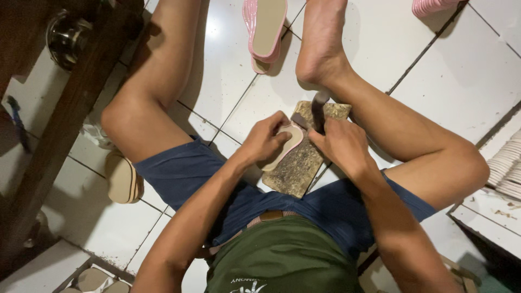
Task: The person sits on the floor and trims the edge of a pink slipper insole with a blade, holding the insole against a stone block on their lap. They rotate the insole to trim around its perimeter, set finished pieces aside, and pick up the next insole from a stack.
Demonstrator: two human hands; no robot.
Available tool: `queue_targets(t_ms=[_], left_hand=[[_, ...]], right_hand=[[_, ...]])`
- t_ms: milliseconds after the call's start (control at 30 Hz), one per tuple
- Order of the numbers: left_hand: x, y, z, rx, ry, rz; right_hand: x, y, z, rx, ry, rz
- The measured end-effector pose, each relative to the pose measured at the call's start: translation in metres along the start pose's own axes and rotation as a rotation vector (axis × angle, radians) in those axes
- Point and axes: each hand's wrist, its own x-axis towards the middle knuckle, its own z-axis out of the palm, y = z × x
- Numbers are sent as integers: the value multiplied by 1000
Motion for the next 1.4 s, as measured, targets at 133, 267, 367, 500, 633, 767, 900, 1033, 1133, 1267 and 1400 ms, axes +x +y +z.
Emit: queue_targets(t_ms=[133, 267, 367, 500, 633, 767, 900, 1033, 1133, 1267, 1400], left_hand=[[0, 2, 5, -113, 20, -8], [0, 1, 2, -338, 80, -207], [-2, 0, -3, 2, -30, -32], [-2, 1, 1, 4, 9, 79], [-1, 1, 3, -112, 79, -66], [-2, 1, -6, 56, -10, 21], [-4, 9, -6, 64, 5, 87], [-8, 15, -1, -86, 51, -105], [-9, 10, -8, -71, 19, -108], [-7, 4, -10, 83, -90, 44], [-6, 8, 3, -143, 19, -38]], right_hand=[[-4, -8, 4, 31, 27, 0], [-8, -5, 0, -49, -62, -37], [1, -1, -2, -101, 21, -42], [5, -4, 3, 26, 49, -56], [-8, -5, 4, -37, 10, -99], [-2, -4, -4, -137, 9, -84], [8, -11, -2, -15, 25, -102], [-11, -12, 6, -23, 26, -125], [-14, -6, 4, -80, 0, -137], [3, -5, 4, -177, 68, -96], [-3, -7, 15, -61, 4, -31]])
